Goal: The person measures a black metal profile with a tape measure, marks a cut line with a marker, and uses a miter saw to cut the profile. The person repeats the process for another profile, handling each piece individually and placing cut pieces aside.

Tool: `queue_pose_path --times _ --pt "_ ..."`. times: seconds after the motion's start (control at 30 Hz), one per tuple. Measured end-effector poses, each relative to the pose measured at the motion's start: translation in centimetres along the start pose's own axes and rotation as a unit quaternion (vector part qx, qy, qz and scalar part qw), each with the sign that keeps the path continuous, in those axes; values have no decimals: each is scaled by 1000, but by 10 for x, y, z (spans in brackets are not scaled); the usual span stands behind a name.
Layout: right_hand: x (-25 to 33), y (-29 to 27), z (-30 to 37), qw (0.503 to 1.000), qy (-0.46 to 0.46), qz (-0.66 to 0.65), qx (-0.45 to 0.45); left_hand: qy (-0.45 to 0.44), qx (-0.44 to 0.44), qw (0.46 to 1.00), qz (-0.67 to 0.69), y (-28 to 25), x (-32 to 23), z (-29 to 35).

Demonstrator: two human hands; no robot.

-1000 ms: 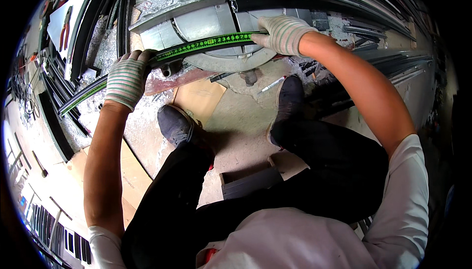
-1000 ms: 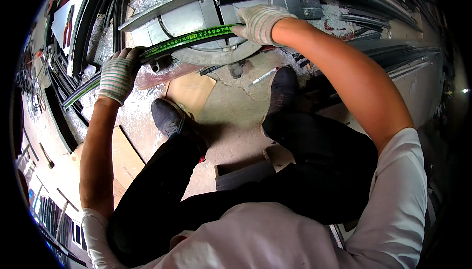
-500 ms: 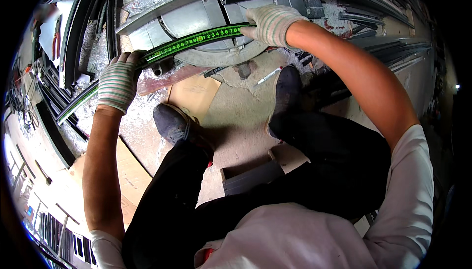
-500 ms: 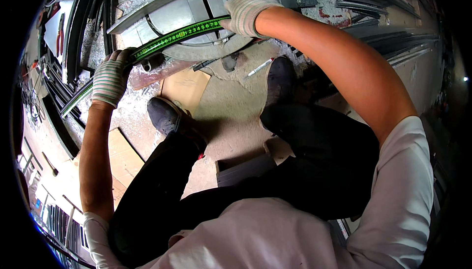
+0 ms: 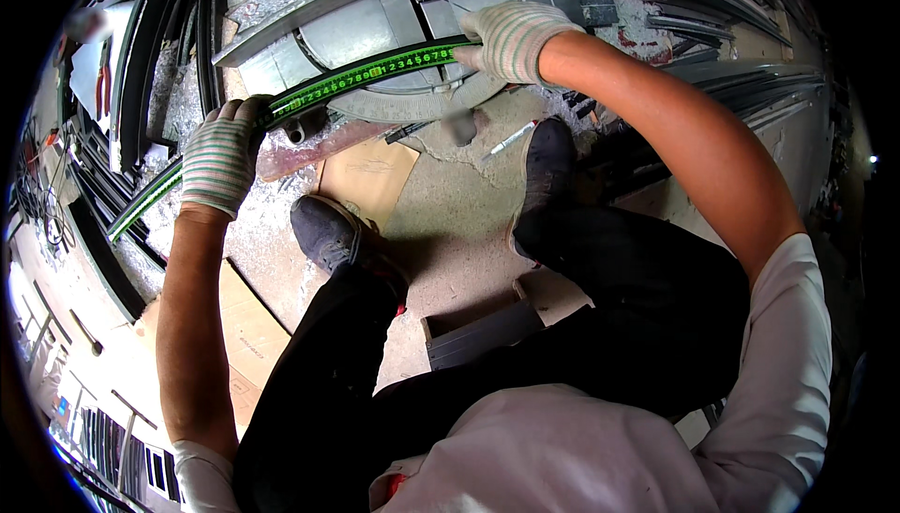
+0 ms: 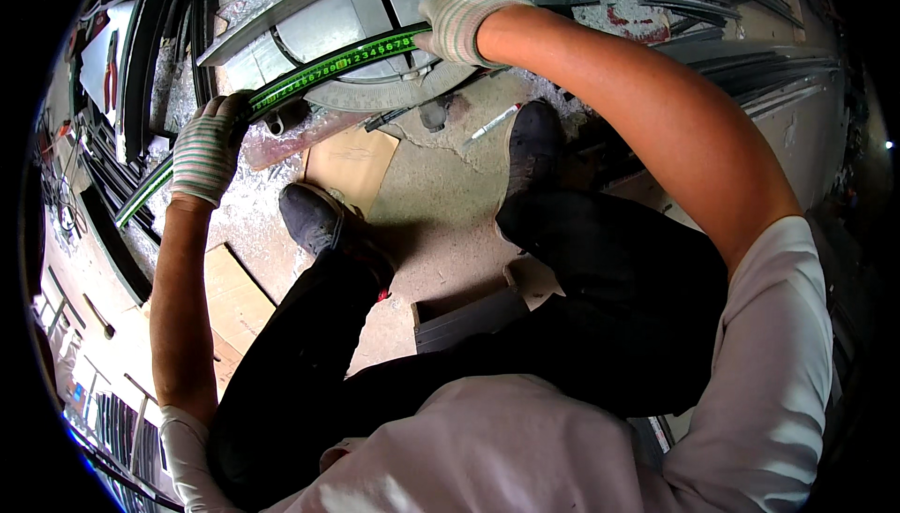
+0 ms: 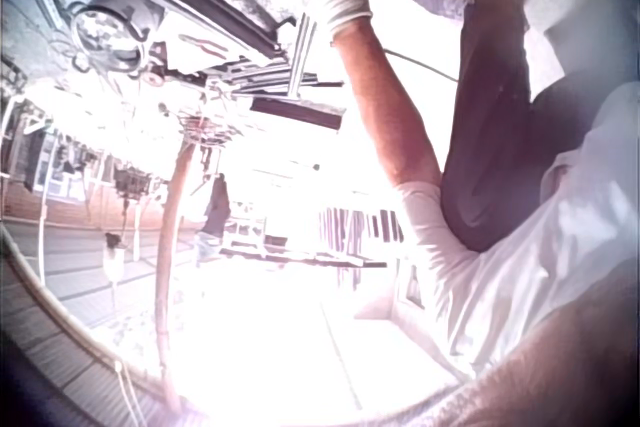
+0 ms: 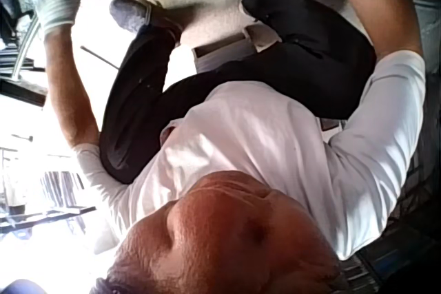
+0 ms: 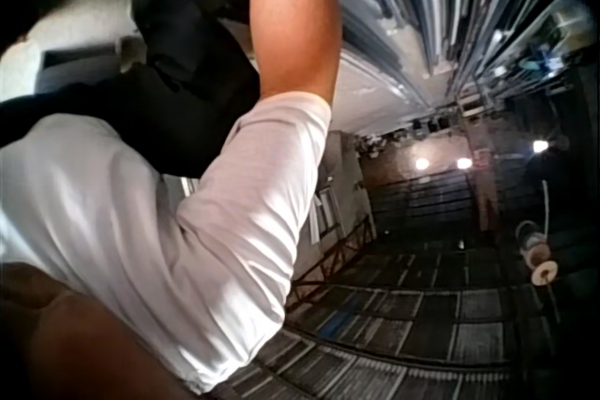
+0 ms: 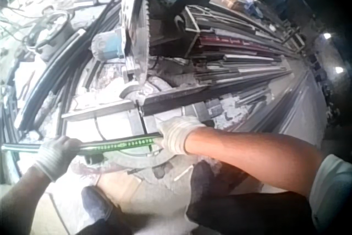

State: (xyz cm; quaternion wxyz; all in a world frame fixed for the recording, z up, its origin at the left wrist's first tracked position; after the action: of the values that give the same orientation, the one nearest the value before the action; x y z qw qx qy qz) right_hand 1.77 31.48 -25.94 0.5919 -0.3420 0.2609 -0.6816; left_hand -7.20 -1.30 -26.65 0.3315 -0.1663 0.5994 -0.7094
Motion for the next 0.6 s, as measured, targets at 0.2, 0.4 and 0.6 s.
queue_pose_path --times 0.2,0.4,0.6 --pt "4 -3 1 1000 8 -11 18 2 -5 1000 4 0 0 1" --pt "2 0 1 1000 8 -14 2 3 -5 1000 11 -1 -1 1" --pt "2 4 -3 1000 11 11 -7 -3 0 1000 9 -1 -1 1"
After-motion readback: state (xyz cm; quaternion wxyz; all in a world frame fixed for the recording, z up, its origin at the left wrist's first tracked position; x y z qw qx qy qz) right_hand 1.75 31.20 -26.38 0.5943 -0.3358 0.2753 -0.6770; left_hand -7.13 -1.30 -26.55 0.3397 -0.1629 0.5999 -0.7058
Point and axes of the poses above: each hand's wrist, its own z-axis away from the middle knuckle, its own y-axis out of the palm, x = y × z, the point moved 5 cm from there along -z, towards the middle knuckle, and after that the axes turned 3 degrees about -y, right-handed, at the moved point
